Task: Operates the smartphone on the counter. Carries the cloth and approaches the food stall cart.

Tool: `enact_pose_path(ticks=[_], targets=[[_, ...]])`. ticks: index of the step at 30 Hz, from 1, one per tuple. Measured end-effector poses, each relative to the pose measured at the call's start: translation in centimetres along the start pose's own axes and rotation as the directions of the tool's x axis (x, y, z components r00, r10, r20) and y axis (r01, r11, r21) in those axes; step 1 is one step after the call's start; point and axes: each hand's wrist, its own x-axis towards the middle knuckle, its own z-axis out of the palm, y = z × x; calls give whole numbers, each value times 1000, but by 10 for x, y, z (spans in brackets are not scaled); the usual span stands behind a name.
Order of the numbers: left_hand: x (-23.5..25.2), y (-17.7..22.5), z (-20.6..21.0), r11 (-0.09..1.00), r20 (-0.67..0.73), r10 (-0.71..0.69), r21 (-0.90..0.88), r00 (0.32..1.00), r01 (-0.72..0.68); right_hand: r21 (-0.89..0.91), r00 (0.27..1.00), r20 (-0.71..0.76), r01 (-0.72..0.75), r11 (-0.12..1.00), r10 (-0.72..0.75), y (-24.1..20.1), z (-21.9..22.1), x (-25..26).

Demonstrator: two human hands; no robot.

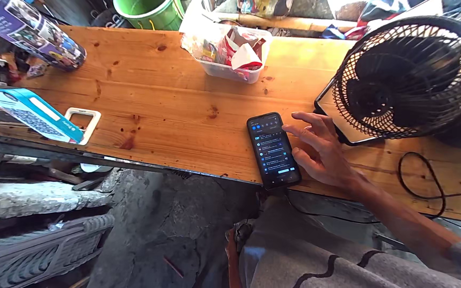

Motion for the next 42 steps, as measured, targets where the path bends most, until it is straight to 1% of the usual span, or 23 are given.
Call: enact_pose_path(ticks=[13, 19, 24, 28, 31, 34, 40, 42], targets=[[-2, 0, 1, 1000, 1, 7, 18, 1000, -7, 114, 991, -33, 132, 985, -129, 0, -2, -2], [-5, 0, 2, 998, 8, 50, 46, 999, -50, 113, 993, -37, 116, 987, -112, -2, -2, -2], [-3, -2, 3, 1000, -3, 16, 23, 1000, -16, 100, 991, -40, 135, 986, -131, -1, -1, -1], [1, -7, 4, 1000, -9, 25, 1, 1000, -25, 88, 991, -3, 134, 987, -135, -1, 0, -1], [0, -4, 2, 999, -9, 6, 39, 1000, -5, 42, 995, 30, 95, 995, -96, -2, 2, -1], [0, -5, 2, 997, 1, 37, 61, 999, -37, 18, 997, 59, 49, 999, -50, -4, 2, 0], [-3, -1, 2, 1000, -17, 3, -13, 1000, -4, -2, 997, 70, 26, 1000, -26, -4, 2, 0], [-3, -1, 2, 1000, -17, 2, 1, 1000, -2, -2, 997, 68, 28, 1000, -27, -3, 2, 0]])
